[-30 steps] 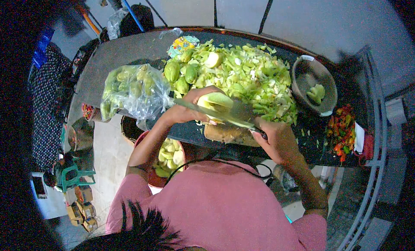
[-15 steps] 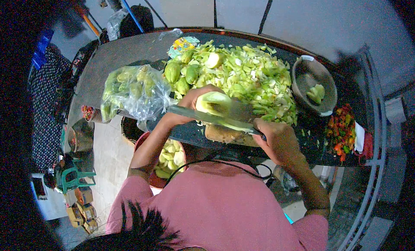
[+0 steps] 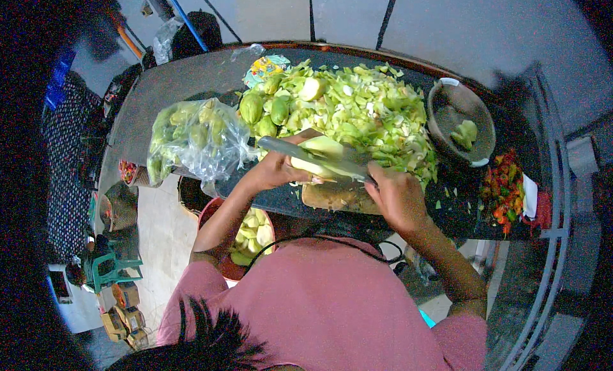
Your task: The person is peeling and slicing green fruit using a large knife, placing the pieces into a pile on the counter and some into a bucket.
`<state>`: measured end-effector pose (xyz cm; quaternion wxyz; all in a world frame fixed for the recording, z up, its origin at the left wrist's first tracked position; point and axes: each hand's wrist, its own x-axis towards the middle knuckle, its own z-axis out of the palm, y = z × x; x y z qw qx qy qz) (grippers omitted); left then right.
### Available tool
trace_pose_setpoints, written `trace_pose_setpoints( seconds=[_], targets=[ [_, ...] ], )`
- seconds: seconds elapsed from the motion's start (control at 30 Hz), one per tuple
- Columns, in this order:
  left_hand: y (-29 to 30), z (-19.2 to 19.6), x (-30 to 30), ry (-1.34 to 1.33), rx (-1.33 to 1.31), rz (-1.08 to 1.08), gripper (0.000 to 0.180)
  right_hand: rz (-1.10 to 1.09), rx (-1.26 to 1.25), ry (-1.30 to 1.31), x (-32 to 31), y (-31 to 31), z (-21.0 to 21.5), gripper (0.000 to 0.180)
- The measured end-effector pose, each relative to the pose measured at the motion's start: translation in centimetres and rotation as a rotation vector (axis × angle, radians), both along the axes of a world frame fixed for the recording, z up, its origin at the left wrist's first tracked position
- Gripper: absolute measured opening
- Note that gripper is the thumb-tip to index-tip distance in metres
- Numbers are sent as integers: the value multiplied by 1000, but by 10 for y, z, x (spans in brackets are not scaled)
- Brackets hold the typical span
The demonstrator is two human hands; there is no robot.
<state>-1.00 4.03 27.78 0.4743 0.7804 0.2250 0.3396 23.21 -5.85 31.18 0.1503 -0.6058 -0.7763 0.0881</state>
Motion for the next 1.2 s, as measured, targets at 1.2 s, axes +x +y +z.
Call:
trace_pose_setpoints(
  seconds=[1.2],
  targets=[
    [-7, -4, -7, -28, -45, -69, 60, 50, -171, 76, -11, 3, 9, 24]
  ],
)
